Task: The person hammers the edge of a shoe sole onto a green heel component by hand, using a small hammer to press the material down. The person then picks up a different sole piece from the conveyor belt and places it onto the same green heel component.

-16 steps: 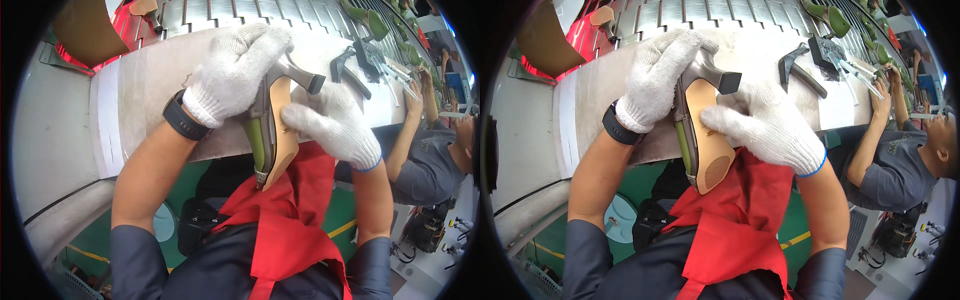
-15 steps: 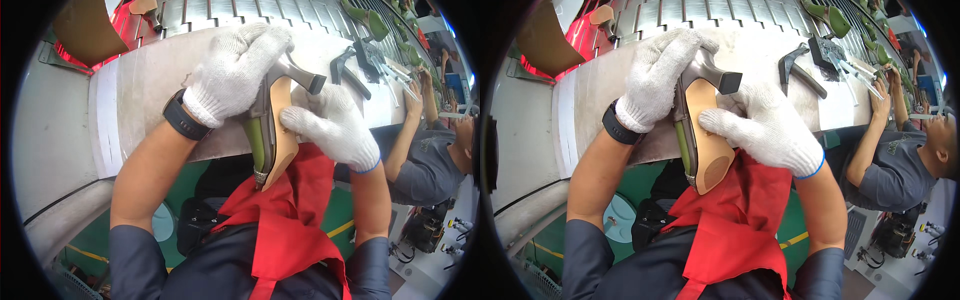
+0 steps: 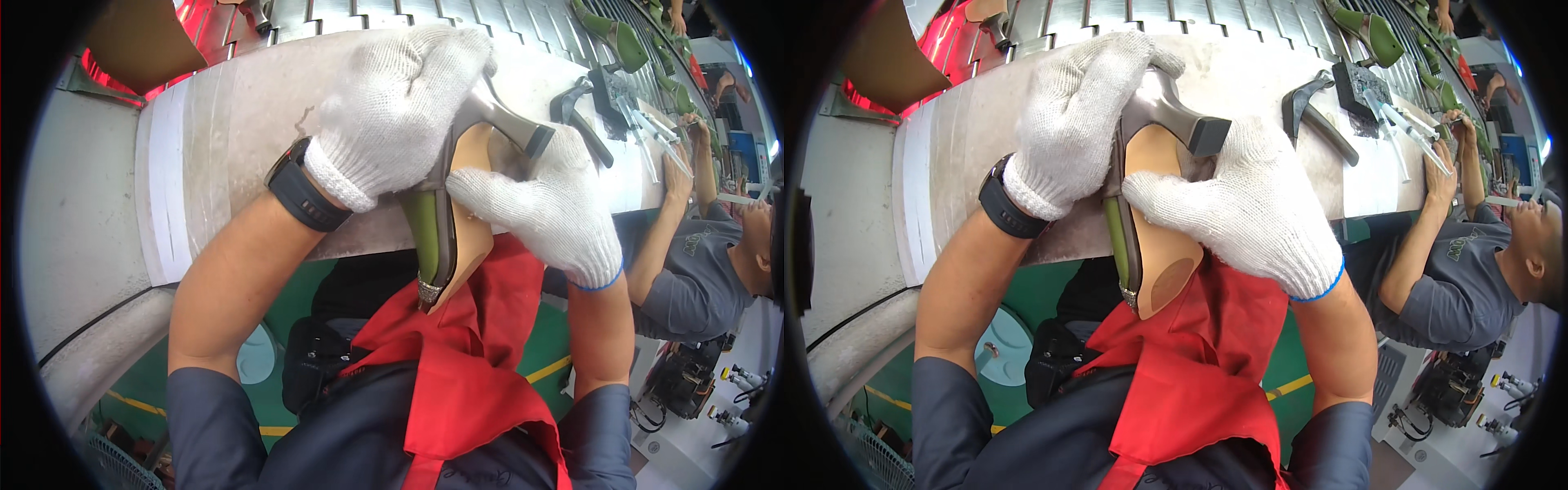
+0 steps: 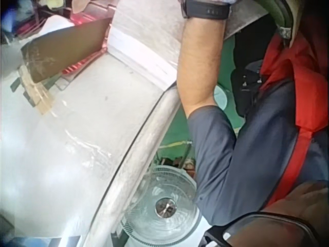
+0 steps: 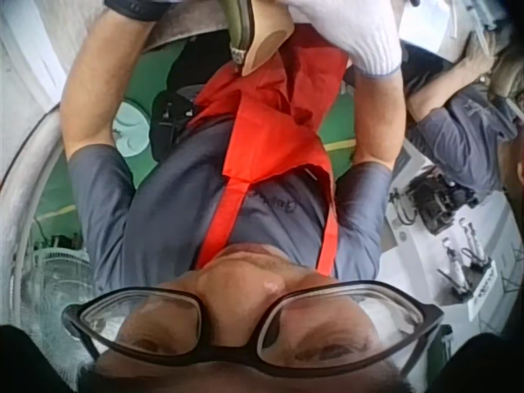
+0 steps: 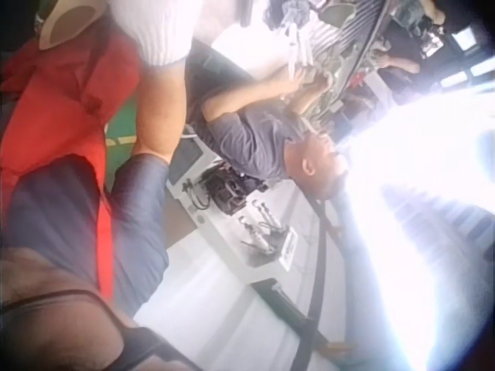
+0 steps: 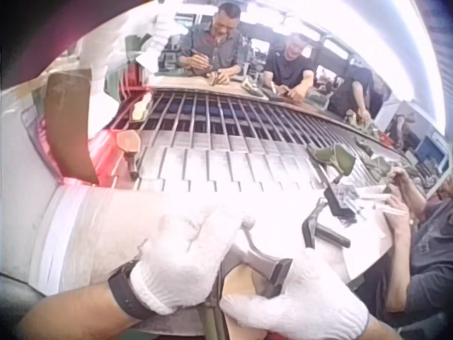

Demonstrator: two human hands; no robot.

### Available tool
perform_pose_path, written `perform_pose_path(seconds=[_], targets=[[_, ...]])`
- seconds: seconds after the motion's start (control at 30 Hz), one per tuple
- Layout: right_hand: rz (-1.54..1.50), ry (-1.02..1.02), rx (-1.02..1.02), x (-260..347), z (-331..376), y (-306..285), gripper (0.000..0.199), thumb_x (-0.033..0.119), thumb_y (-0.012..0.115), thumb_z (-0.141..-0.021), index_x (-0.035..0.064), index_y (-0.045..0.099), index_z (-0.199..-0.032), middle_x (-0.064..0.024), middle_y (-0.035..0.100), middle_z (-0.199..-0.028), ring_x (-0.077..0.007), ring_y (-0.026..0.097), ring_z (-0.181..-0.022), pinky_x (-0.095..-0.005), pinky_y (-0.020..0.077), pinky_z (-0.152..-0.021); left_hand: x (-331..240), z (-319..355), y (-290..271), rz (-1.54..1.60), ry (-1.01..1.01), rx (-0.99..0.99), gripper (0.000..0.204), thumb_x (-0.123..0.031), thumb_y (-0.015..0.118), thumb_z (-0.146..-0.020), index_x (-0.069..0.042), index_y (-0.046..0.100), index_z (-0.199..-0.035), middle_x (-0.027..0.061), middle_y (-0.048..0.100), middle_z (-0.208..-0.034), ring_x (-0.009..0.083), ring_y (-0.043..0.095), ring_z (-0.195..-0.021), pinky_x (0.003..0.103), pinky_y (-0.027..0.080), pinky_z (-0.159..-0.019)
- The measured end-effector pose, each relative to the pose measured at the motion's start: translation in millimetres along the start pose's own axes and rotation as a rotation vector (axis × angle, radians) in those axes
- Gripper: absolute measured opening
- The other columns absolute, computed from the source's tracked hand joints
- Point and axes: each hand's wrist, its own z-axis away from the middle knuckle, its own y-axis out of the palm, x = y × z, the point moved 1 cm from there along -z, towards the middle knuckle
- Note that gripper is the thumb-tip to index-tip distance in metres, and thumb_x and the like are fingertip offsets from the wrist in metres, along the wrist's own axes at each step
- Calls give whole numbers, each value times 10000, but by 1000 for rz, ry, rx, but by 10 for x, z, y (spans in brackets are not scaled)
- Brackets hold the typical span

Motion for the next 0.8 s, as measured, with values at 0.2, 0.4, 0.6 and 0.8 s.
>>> perform_pose_path(seconds=[0.2, 0.4, 0.6, 0.8], targets=[[-91, 217, 5, -146, -88, -63, 576, 384, 920, -899, -27, 724, -1251, -113, 750, -1047, -197, 695, -864, -388, 592, -819, 110, 12, 10, 81, 120, -69, 421, -206, 470, -1200, 66, 785, -1144, 147, 813, -1088, 209, 750, -1017, 358, 580, -981], [97, 64, -49, -89, -104, -33, 486, 380, 950, -890, -8, 778, -1126, -101, 761, -1070, -177, 709, -926, -381, 601, -833, 56, 15, 24, 16, 99, -72, 408, -198, 468, -1200, 66, 775, -1147, 167, 808, -1103, 233, 764, -1038, 362, 582, -990], [-56, 47, -102, -43, -72, 131, 481, 305, 975, -865, 0, 768, -1174, -100, 771, -1073, -192, 728, -941, -369, 612, -849, 88, 3, 5, -79, 142, -85, 386, -201, 492, -1197, 60, 772, -1154, 156, 811, -1081, 208, 761, -1017, 355, 581, -982], [33, -200, -351, -150, -17, 287, 269, 145, 860, -947, -56, 793, -1112, -46, 790, -963, -102, 712, -861, -316, 591, -768, 40, 13, 3, -120, 168, 36, 331, -233, 573, -1173, 36, 764, -1203, 100, 795, -1111, 145, 724, -1027, 320, 569, -986]])
